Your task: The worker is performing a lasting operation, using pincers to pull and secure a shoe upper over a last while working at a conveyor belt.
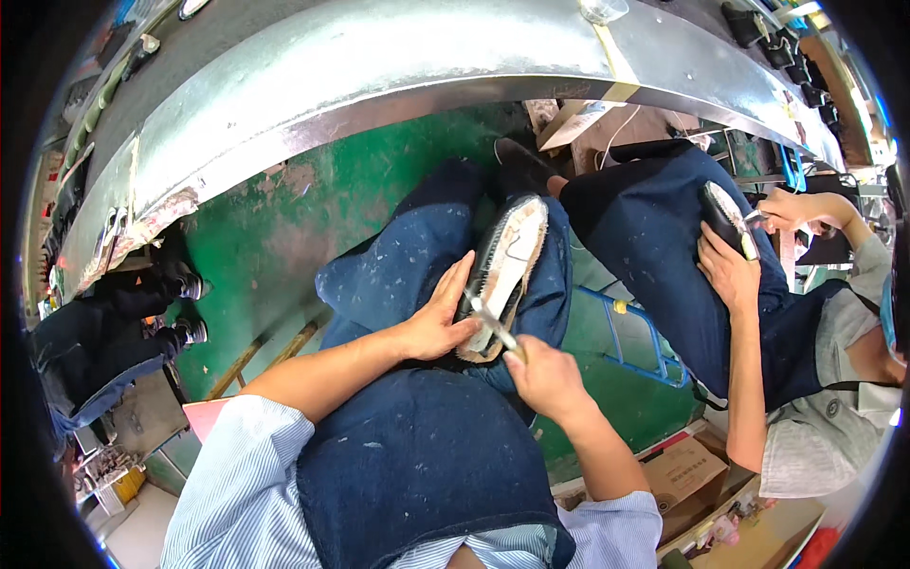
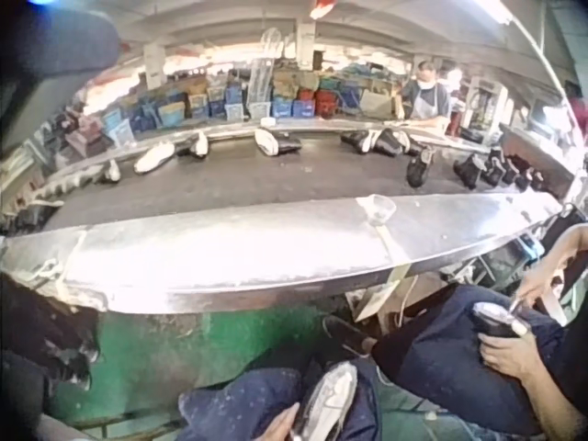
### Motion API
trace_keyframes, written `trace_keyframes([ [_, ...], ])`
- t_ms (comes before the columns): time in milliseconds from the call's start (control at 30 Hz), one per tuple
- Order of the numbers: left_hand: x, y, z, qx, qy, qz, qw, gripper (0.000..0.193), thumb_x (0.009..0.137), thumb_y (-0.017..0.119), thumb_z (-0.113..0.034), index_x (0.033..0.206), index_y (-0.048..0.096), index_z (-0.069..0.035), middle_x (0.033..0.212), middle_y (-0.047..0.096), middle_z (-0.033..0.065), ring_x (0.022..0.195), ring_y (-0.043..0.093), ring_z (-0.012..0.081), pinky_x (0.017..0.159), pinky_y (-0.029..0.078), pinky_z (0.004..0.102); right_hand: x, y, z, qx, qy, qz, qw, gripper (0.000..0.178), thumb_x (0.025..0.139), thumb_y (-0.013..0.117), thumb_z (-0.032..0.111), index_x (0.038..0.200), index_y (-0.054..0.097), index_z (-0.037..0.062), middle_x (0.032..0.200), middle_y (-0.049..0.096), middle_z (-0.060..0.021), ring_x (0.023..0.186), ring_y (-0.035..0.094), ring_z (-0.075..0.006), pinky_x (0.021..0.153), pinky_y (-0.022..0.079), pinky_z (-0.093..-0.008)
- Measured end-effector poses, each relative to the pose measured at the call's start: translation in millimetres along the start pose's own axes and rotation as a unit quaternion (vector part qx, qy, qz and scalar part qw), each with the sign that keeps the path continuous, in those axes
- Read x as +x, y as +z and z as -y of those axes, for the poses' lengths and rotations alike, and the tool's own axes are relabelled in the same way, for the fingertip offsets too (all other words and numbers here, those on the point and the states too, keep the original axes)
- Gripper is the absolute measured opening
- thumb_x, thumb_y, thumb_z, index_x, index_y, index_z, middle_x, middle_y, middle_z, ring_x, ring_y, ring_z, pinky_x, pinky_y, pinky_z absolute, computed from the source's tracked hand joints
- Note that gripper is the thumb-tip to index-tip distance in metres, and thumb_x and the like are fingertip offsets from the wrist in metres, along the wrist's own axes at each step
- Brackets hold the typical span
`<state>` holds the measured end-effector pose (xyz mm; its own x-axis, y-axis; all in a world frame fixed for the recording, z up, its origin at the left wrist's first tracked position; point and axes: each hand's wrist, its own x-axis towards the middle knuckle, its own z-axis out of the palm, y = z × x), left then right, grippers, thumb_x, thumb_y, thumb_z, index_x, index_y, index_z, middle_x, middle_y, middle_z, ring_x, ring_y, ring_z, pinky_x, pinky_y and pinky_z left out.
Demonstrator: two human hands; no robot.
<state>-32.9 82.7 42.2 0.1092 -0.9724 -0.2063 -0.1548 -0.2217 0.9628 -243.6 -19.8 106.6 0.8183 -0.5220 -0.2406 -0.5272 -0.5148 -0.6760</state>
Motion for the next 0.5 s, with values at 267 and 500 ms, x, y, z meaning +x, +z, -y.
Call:
trace_keyframes([
  [267, 3.9, -6.4, 3.9, -0.037, 0.008, 0.036, 0.999, 0.1, 0.086, 0.066, -0.017, 0.154, -0.006, -0.001, 0.158, 0.007, 0.0269, 0.149, 0.006, 0.0364, 0.12, 0.012, 0.0406, 12.2, -28.8, -6.5, -0.042, 0.068, 0.083, 0.993, 0.029, 0.099, 0.05, 0.027, 0.097, 0.059, 0.0, 0.078, 0.065, -0.0204, 0.074, 0.065, -0.0409, 0.068, 0.051, -0.0465],
  [500, 18.0, -5.2, 2.9, -0.029, 0.028, 0.036, 0.999, 0.095, 0.087, 0.068, -0.022, 0.151, 0.003, 0.002, 0.153, 0.02, 0.0284, 0.145, 0.022, 0.0349, 0.118, 0.02, 0.0389, 90.5, -72.7, -8.4, 0.146, 0.103, -0.001, 0.984, 0.032, 0.1, 0.049, 0.028, 0.088, 0.059, -0.0003, 0.065, 0.061, -0.0122, 0.061, 0.062, -0.0264, 0.061, 0.049, -0.0385],
])
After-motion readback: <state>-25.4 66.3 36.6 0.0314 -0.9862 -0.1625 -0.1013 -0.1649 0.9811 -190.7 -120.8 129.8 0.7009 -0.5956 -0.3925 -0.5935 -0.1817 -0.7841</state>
